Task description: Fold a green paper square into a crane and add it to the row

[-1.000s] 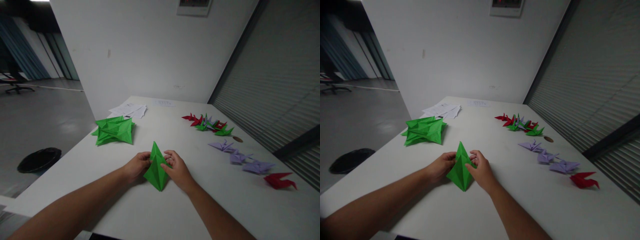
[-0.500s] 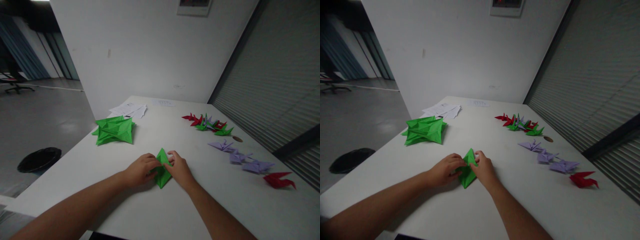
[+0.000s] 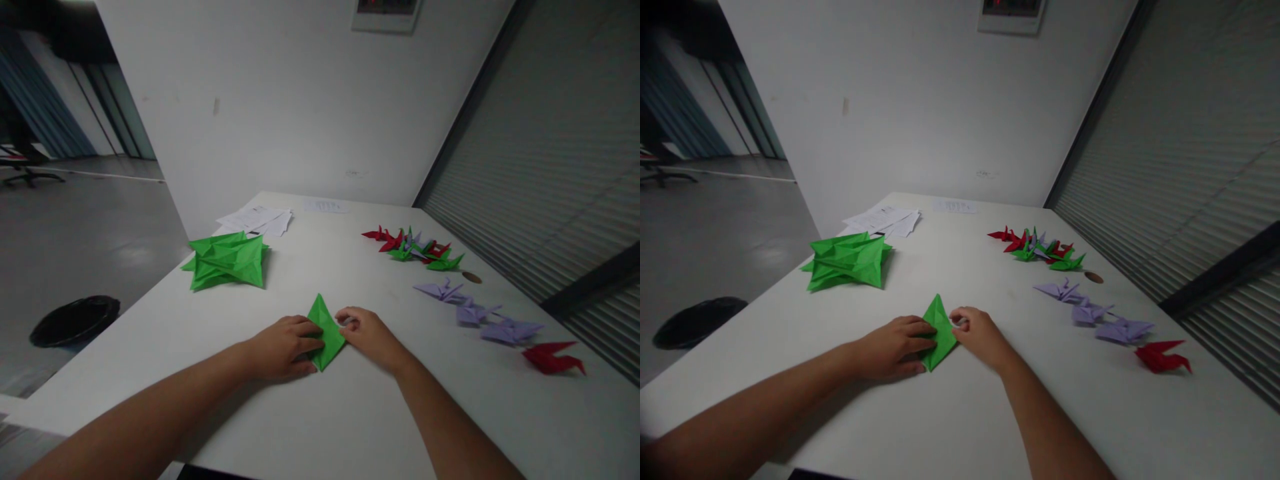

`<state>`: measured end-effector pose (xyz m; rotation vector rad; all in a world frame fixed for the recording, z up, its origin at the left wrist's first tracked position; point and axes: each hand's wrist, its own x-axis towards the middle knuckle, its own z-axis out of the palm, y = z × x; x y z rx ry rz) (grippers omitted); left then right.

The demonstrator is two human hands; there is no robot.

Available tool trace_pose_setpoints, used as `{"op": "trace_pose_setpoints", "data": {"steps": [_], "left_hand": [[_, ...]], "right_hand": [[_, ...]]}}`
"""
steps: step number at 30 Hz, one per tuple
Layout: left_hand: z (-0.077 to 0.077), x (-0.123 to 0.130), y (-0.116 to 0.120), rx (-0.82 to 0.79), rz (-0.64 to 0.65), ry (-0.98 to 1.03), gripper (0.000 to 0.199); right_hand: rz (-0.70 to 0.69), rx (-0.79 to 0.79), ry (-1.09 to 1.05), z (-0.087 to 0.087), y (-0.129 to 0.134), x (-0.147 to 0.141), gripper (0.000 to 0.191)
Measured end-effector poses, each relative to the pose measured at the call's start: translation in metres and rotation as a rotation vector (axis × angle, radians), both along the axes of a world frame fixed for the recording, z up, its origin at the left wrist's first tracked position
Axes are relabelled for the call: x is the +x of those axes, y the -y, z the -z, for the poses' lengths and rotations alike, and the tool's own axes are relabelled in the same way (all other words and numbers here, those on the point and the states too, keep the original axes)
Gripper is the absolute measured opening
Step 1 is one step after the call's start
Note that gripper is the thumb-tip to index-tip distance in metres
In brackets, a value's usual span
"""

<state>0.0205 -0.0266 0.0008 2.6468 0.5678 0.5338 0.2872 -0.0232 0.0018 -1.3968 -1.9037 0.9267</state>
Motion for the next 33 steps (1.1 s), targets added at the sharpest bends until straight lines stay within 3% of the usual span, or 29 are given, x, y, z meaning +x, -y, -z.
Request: {"op": "trace_pose_setpoints", "data": {"steps": [6,11,15,24,33], "left_hand": [[0.001,-0.002,0.001,-0.028,0.022,-0.052,0.057],[0.002,-0.003,-0.001,-0.048,0.039,-0.062,0.056],[-0.001,-0.003,-0.002,-0.084,0.047,-0.036,0.051],[-0.005,-0.004,-0.001,-0.102,0.077,-0.038,0.043],[-0.004,0.001,0.000,0.091,0.101,-0.025,0.013]], "right_hand": [[-0.272,0.028,-0.001,-0.015,0.006,0.008,0.046],[-0.350,0.086,0.086,-0.019,0.011,0.010,0.056],[-0.369,0.122,0.087,-0.018,0.010,0.009,0.050],[-0.434,0.198,0.137,-0.013,0.004,0.007,0.017],[-0.412,0.179,0.152,-0.014,0.004,0.003,0.010]]}}
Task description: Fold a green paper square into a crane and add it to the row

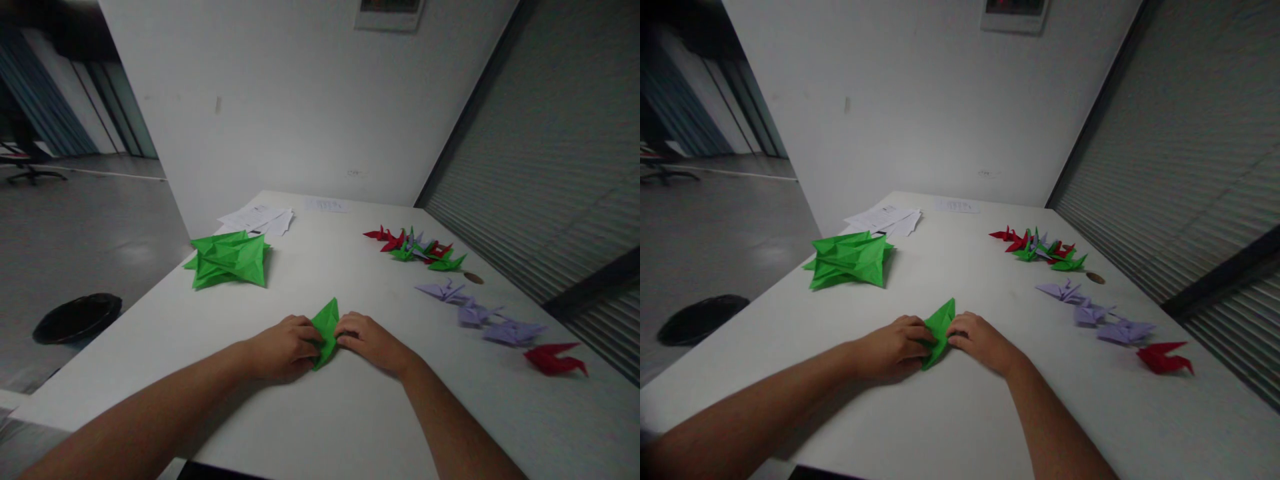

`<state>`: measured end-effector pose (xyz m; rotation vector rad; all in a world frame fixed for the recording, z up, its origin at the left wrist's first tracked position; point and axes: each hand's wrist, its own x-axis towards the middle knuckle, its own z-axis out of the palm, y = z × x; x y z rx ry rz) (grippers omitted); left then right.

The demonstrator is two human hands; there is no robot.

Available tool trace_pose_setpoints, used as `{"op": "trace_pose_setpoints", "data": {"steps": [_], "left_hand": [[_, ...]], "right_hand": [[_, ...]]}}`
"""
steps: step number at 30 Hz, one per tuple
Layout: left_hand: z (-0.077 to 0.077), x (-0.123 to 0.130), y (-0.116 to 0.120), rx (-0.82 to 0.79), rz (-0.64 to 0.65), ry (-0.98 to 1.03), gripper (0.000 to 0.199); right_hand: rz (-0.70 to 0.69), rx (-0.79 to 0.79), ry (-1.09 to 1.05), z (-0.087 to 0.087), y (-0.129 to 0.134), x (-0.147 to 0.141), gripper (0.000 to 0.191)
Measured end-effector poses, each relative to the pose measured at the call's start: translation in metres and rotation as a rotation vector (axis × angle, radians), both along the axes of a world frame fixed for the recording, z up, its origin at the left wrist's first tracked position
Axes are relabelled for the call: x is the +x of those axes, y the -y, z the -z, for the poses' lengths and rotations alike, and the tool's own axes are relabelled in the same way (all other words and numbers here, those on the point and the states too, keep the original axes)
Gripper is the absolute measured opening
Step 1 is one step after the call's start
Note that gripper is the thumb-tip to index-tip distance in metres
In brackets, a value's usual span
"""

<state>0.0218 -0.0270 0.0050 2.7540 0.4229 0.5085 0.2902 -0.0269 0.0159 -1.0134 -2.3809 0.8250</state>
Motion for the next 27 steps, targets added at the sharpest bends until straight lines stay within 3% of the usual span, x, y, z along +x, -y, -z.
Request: {"op": "trace_pose_setpoints", "data": {"steps": [4,12,19,25,27], "left_hand": [[-0.003,0.000,0.000,-0.001,0.090,0.016,0.015],[-0.010,-0.002,0.002,-0.050,0.107,0.009,0.010],[-0.012,-0.003,0.004,-0.184,0.130,0.088,0.007],[-0.008,-0.003,0.006,-0.075,0.034,0.015,0.039],[-0.007,-0.003,0.006,-0.008,0.043,-0.043,0.039]], "right_hand": [[0.044,-0.006,0.005,0.004,-0.001,0.000,0.008],[0.185,0.021,0.068,0.010,-0.002,-0.008,0.006],[0.249,0.036,0.132,0.017,-0.004,-0.013,0.007],[0.317,-0.006,0.100,0.016,-0.004,-0.014,0.008],[0.337,-0.019,0.107,0.014,-0.004,-0.015,0.010]]}}
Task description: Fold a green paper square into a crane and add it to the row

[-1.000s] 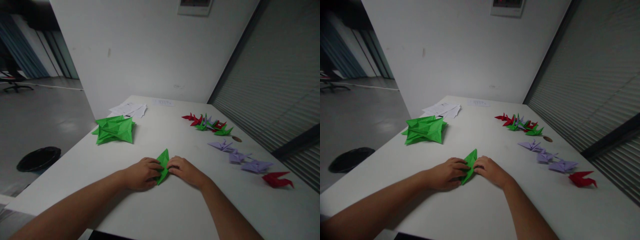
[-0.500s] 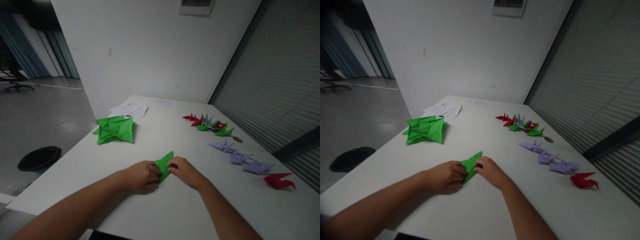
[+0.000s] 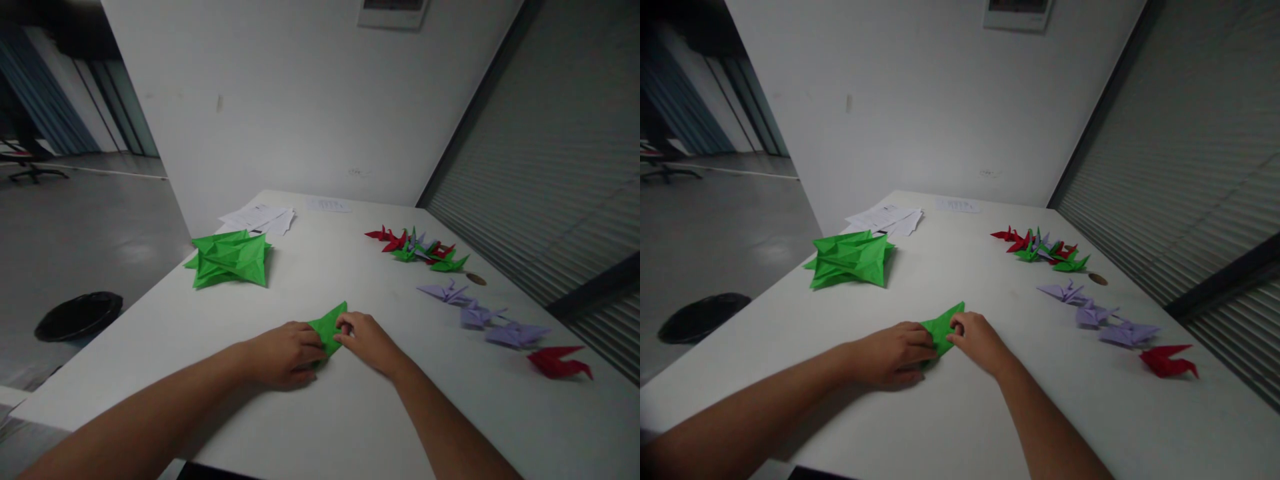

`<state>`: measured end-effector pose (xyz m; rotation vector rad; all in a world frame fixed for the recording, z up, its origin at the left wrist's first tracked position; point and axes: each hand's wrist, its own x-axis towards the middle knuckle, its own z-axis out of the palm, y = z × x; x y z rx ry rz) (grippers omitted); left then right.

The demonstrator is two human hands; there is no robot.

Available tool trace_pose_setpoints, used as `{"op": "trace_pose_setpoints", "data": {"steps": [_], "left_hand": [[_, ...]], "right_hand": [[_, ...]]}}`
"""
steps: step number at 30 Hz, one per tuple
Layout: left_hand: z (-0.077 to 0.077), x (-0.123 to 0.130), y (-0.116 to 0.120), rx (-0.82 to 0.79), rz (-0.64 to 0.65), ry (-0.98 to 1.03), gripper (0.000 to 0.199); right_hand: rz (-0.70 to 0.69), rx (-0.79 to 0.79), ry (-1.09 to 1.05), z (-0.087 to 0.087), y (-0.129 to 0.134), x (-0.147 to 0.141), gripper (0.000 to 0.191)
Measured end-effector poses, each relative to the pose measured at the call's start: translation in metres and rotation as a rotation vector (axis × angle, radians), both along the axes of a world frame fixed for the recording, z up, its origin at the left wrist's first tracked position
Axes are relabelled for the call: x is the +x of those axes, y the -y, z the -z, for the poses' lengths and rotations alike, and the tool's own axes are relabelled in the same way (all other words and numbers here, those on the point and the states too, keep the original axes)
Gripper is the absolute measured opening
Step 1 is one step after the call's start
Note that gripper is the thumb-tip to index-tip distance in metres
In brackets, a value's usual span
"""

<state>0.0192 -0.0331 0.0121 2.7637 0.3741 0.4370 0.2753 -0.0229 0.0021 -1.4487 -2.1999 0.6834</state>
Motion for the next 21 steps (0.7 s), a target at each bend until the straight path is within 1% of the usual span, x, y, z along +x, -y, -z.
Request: {"op": "trace_pose_setpoints", "data": {"steps": [3,8,16,21], "left_hand": [[0.000,-0.001,0.000,0.062,0.012,-0.048,0.032],[-0.003,-0.003,0.000,0.084,0.039,-0.046,0.025],[-0.006,-0.005,0.000,0.060,0.050,-0.029,0.021],[-0.009,-0.004,0.000,0.042,0.105,-0.016,0.019]], "right_hand": [[0.024,-0.020,0.015,-0.003,0.000,-0.002,0.011],[0.050,-0.035,0.035,-0.003,0.000,-0.003,0.014],[0.099,0.013,0.095,0.003,-0.004,0.003,0.018],[0.115,0.051,0.120,0.005,-0.007,0.008,0.023]]}}
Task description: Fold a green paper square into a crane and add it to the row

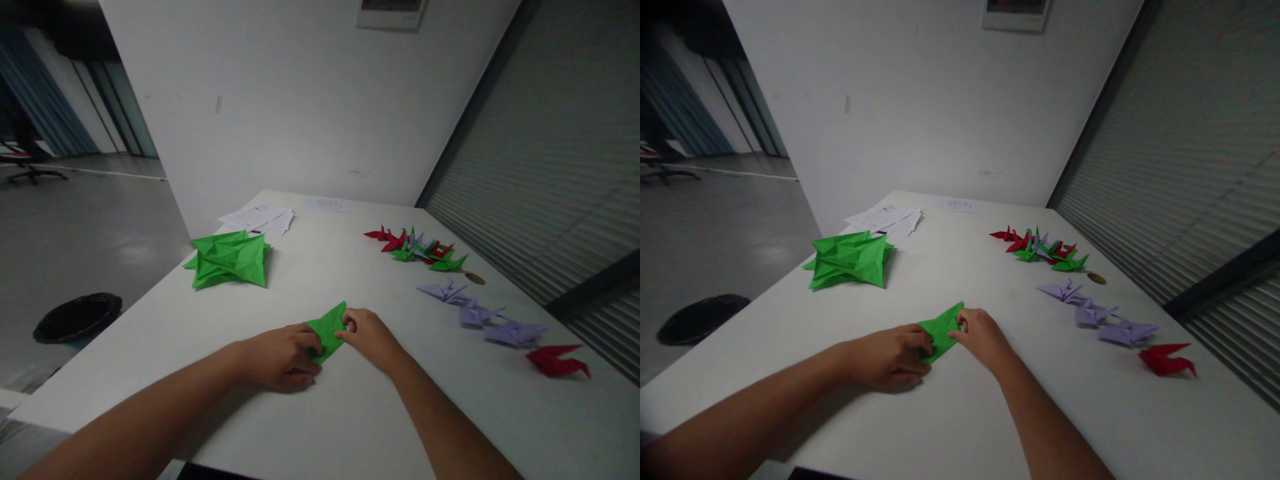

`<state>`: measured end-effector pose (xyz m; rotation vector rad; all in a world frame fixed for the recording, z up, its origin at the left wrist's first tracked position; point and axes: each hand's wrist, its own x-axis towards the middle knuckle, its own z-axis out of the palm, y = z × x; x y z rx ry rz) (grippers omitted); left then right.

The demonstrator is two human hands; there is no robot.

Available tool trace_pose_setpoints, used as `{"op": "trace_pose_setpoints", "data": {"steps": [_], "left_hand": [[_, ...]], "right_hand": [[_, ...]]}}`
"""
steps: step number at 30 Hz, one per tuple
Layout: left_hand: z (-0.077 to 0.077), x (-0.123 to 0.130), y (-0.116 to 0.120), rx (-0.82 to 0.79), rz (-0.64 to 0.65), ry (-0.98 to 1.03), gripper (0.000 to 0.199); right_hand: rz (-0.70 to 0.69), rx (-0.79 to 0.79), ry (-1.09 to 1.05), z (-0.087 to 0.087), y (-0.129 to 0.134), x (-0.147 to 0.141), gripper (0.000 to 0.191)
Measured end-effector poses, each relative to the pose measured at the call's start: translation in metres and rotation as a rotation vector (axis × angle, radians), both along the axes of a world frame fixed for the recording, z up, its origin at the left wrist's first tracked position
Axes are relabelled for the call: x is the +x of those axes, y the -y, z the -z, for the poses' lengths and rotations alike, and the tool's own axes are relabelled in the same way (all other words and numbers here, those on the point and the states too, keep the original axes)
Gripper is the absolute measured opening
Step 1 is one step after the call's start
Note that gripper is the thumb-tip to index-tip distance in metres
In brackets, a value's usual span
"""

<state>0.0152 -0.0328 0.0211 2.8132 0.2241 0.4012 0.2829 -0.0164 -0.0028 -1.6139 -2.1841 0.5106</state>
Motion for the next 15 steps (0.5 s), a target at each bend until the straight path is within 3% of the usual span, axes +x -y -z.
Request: {"op": "trace_pose_setpoints", "data": {"steps": [15], "left_hand": [[-0.0062,0.0029,0.0042,-0.122,0.108,0.011,0.019]], "right_hand": [[0.040,0.167,0.153,0.0025,-0.0031,0.0075,0.030]]}}
